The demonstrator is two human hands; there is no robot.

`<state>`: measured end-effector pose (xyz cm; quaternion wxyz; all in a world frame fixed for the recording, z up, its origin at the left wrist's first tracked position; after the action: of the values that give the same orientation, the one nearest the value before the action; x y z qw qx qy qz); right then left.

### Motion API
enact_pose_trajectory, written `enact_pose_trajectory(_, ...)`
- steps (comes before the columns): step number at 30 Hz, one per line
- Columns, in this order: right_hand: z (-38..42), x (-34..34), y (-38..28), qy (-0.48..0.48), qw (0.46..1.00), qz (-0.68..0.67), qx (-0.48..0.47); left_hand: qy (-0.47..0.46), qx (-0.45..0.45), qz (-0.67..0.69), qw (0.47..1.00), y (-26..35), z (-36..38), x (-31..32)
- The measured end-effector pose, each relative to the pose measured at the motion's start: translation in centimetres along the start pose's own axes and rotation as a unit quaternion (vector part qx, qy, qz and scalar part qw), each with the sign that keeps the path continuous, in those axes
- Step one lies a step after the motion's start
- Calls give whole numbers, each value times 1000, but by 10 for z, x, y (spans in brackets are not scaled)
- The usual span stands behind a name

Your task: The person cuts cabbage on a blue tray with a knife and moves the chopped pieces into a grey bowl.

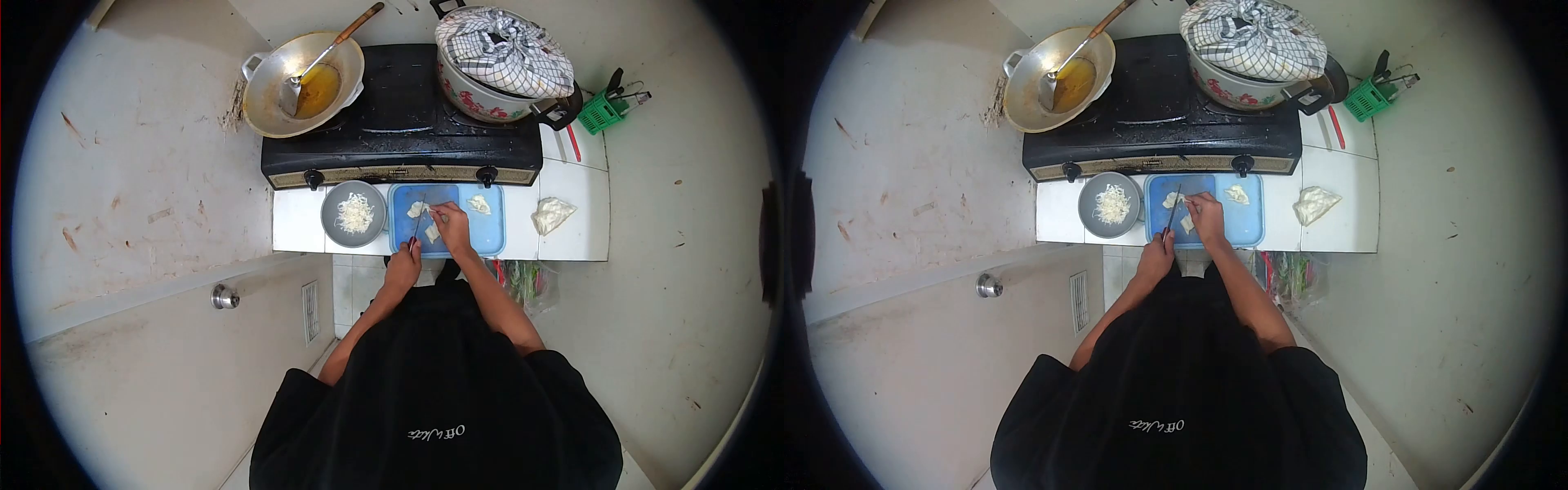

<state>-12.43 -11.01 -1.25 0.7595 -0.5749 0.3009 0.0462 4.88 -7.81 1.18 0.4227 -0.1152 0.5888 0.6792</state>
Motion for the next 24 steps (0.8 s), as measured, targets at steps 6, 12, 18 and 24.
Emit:
enact_pose_trajectory(6, -3, -2, 2, -3, 999, 19, -29, 4, -11, -14, 1000, 3, 2, 6)
enact_pose_trajectory(12, -5, 10, 1, 31, 993, 107, -38, 19, -25, -33, 999, 8, 4, 12)
enact_pose_trajectory(18, -6, 7, -4, 53, 989, 121, -63, 11, -33, -29, 999, 9, 4, 20)
enact_pose_trajectory(24, -6, 12, 4, 41, 994, 99, -29, 23, -38, -76, 996, 13, -7, 24)
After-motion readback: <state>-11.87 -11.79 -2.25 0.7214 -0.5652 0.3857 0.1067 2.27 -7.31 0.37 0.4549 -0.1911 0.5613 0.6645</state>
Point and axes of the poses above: each hand's wrist, its own z-axis away from the middle knuckle, its own x-axis out of the palm, y = z × x, the point moved 1 cm from there along -z, towards the middle knuckle, and after that the axes turned 12 degrees about x, right-handed, at the moved point
